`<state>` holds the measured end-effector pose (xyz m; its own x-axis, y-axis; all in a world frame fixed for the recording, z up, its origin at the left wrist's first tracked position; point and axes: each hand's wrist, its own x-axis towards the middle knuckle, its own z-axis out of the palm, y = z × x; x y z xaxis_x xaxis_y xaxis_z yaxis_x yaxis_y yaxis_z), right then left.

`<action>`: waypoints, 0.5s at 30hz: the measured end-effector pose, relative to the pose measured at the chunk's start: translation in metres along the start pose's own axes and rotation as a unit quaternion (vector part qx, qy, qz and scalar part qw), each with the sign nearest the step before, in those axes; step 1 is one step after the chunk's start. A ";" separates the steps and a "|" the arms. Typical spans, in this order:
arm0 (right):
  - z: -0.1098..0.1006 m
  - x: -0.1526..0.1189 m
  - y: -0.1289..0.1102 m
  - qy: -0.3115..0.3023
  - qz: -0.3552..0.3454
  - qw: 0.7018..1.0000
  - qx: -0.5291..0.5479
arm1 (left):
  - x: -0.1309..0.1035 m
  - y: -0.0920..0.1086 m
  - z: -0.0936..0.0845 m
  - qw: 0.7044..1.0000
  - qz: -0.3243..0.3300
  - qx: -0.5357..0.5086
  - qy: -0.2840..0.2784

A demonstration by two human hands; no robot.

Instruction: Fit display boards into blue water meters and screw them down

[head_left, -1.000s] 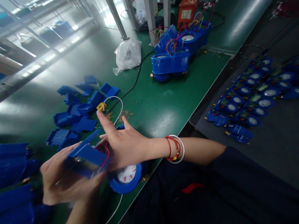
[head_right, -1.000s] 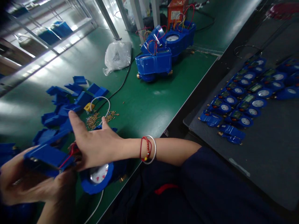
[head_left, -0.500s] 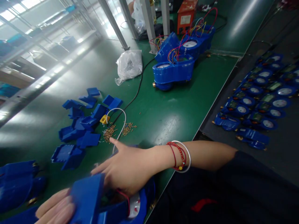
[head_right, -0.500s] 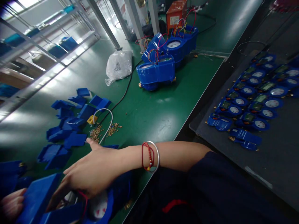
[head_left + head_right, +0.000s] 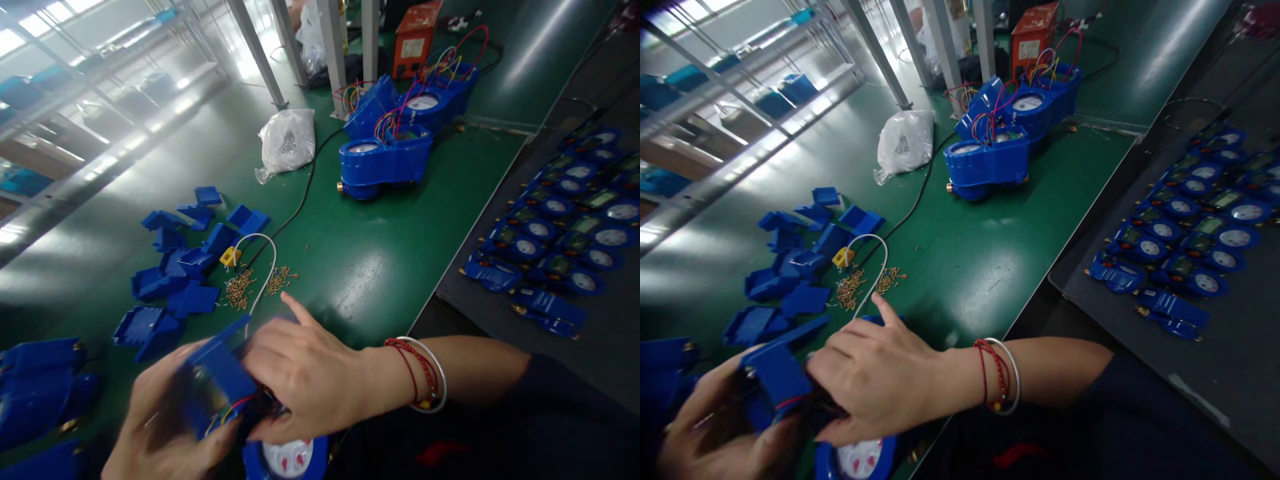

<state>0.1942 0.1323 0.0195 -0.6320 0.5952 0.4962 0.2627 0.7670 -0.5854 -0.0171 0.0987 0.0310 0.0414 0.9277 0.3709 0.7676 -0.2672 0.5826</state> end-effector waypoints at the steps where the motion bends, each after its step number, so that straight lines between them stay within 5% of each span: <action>1: 0.001 -0.001 -0.001 0.006 0.020 1.000 -0.005 | -0.001 0.005 0.002 1.000 -0.005 -0.025 0.007; 9: 0.009 0.000 -0.008 0.025 0.106 0.993 0.042 | -0.002 0.016 0.010 0.996 -0.033 -0.079 0.017; 15: 0.017 -0.003 -0.015 0.074 0.182 0.979 0.054 | 0.002 0.020 0.010 0.998 -0.052 -0.021 -0.017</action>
<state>0.1802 0.1152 0.0161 -0.3957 0.8589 0.3251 0.3667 0.4723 -0.8015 0.0051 0.0976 0.0359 -0.0148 0.9593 0.2822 0.7409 -0.1790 0.6474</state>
